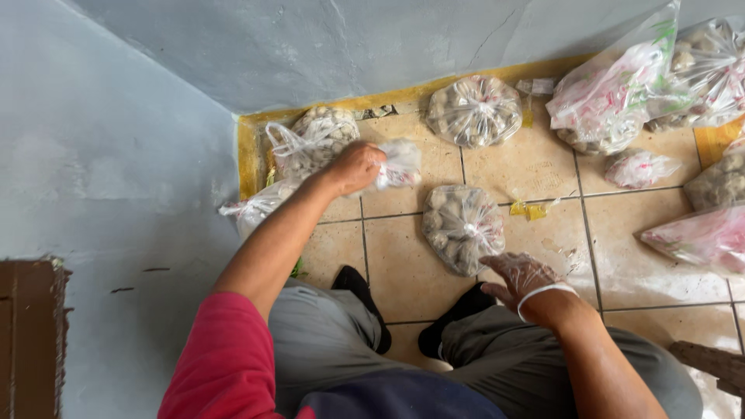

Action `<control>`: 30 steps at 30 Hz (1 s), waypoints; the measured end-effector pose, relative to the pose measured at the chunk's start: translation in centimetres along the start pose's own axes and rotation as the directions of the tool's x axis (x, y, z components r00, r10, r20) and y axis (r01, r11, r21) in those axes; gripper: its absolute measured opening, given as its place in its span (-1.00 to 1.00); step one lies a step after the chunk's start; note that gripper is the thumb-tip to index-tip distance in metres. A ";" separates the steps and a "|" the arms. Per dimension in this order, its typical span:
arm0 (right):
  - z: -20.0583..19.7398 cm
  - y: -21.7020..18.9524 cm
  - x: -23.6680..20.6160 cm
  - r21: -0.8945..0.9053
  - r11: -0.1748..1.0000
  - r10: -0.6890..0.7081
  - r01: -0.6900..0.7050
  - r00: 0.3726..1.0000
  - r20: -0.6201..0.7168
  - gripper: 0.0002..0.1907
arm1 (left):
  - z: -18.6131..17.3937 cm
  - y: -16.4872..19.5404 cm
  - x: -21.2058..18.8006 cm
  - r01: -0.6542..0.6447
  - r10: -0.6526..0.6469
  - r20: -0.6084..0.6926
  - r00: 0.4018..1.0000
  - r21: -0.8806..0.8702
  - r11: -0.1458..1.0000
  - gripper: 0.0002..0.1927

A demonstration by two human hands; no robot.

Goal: The person sits on the tiled floor and packs garlic bulbs into clear plastic bags. They open a bag, fill it with garlic taken from nearby piles, then tie the bag closed and set it with the other filled bags.

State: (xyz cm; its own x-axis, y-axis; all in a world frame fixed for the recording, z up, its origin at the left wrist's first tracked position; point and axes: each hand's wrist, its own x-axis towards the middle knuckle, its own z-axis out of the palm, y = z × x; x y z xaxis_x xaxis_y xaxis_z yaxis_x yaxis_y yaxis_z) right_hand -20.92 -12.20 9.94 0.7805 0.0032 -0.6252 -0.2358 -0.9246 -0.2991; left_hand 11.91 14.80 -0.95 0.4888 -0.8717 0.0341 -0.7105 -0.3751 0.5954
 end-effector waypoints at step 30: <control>9.0 -3.5 15.0 0.785 0.583 0.242 0.209 0.878 -0.414 -0.66 | -0.4 16.9 -17.8 0.259 -0.355 0.268 0.896 0.332 0.907 -0.80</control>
State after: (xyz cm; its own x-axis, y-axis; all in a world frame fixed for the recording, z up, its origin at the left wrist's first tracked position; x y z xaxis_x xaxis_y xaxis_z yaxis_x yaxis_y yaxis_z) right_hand -13.62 -5.55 -4.84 0.8674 -0.3786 -0.3230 -0.4289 -0.2395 -0.8710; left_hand -8.58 24.05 8.83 0.5538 -0.7324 -0.3961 -0.6857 -0.6710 0.2820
